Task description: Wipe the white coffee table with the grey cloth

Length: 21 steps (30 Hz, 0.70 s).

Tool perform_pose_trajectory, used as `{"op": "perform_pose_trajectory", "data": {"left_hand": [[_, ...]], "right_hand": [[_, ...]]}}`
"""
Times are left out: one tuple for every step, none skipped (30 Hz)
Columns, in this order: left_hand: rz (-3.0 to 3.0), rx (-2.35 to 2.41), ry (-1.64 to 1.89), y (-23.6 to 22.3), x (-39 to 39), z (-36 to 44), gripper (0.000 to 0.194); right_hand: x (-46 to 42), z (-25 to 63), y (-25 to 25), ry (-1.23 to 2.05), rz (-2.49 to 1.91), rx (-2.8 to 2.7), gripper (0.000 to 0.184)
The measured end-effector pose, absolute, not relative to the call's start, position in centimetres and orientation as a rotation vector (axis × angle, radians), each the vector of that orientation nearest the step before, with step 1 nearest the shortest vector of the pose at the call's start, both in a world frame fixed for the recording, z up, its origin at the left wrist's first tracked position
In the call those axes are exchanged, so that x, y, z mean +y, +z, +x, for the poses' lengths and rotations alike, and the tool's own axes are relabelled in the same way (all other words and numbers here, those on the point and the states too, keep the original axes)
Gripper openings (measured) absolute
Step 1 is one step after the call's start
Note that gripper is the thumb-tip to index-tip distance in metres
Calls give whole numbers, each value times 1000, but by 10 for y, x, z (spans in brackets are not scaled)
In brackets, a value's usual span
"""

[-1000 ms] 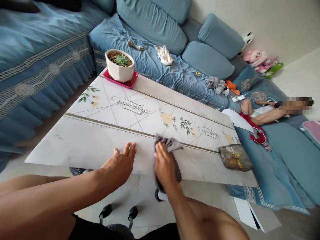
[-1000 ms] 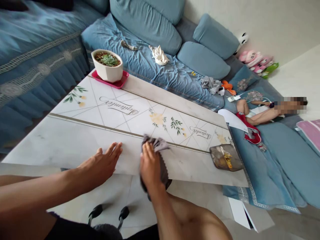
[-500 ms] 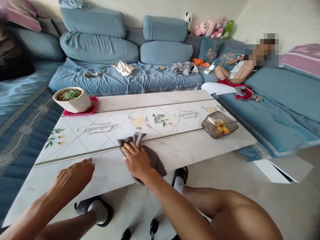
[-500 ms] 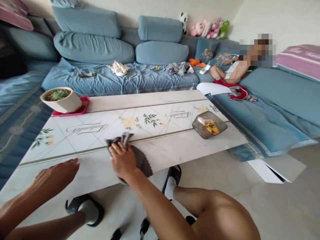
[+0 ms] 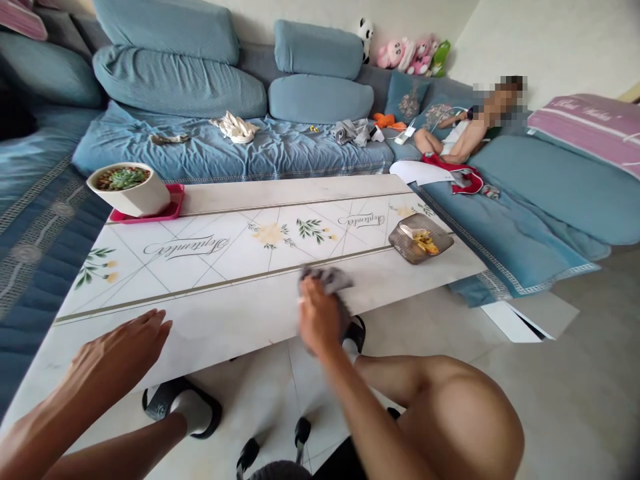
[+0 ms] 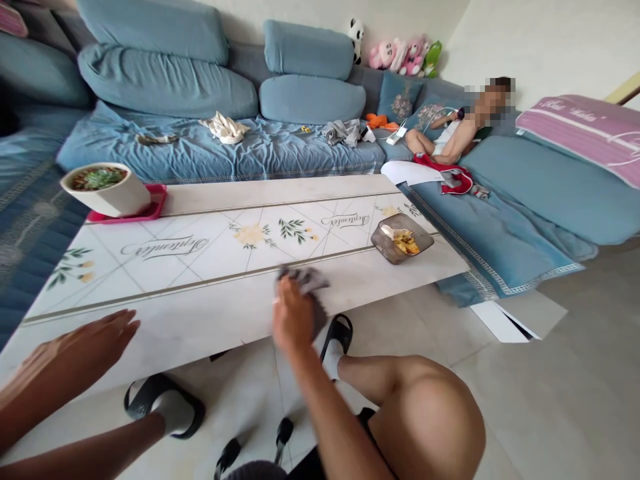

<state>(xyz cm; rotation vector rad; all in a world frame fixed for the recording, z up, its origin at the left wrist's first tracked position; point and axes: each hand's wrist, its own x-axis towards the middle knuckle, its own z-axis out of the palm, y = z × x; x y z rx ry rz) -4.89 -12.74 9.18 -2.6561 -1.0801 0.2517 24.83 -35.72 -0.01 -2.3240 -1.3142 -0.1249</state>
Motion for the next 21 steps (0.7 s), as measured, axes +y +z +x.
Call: {"op": "perform_pose_trajectory", "data": {"left_hand": [[-2674, -1118, 246, 91, -127, -48, 67], [-2701, -1145, 268, 90, -128, -45, 67], [-2731, -1148, 284, 91, -129, -42, 66], [-2757, -1132, 301, 92, -131, -39, 65], [-2782, -1102, 327, 94, -133, -35, 64], [-2803, -1063, 358, 96, -135, -32, 63], [-2812, -1035, 397, 99, -138, -29, 64], [-2815, -1015, 440, 102, -140, -27, 66], [-2814, -1006, 472, 105, -141, -26, 67], [-2817, -1000, 496, 107, -141, -26, 68], [-2829, -987, 518, 108, -141, -26, 68], [-2840, -975, 537, 107, -139, -27, 67], [-2851, -957, 568, 106, -137, -28, 66], [-2859, -934, 606, 104, -134, -29, 65], [-2860, -912, 652, 101, -131, -30, 64], [-2861, -894, 694, 97, -127, -31, 63], [-2863, -886, 718, 94, -125, -32, 63], [-2874, -891, 725, 91, -123, -32, 63], [-2891, -907, 714, 89, -122, -32, 62], [-2905, -931, 691, 87, -121, -31, 62], [-2910, -957, 671, 87, -121, -31, 62]], "right_hand": [[-335, 204, -6, -75, -2227, -1427, 53], [-314, 165, -10, -36, -2141, -1526, 52], [-296, 133, -14, -24, -2061, -1612, 54], [-283, 112, -16, -17, -2001, -1672, 54], [-275, 100, -16, -16, -1956, -1719, 55], [-274, 100, -17, -19, -1925, -1752, 54], [-281, 110, -16, -24, -1915, -1764, 53], [-293, 128, -16, -34, -1926, -1756, 51], [-311, 154, -17, -56, -1955, -1725, 49], [-332, 185, -17, -91, -2002, -1670, 47], [-355, 220, -18, -145, -2062, -1589, 46], [-378, 256, -18, -203, -2120, -1507, 46], [-399, 291, -19, -267, -2161, -1432, 46], [-416, 322, -19, -348, -2204, -1335, 48], [-428, 348, -20, -438, -2245, -1229, 49], [-434, 365, -20, -514, -2281, -1121, 50], [-435, 372, -20, -577, -2312, -1022, 51], [-429, 369, -20, -611, -2332, -954, 51], [-419, 355, -20, -605, -2340, -932, 51], [-404, 330, -20, -564, -2332, -962, 51], [-385, 297, -21, -494, -2307, -1040, 50]]}}
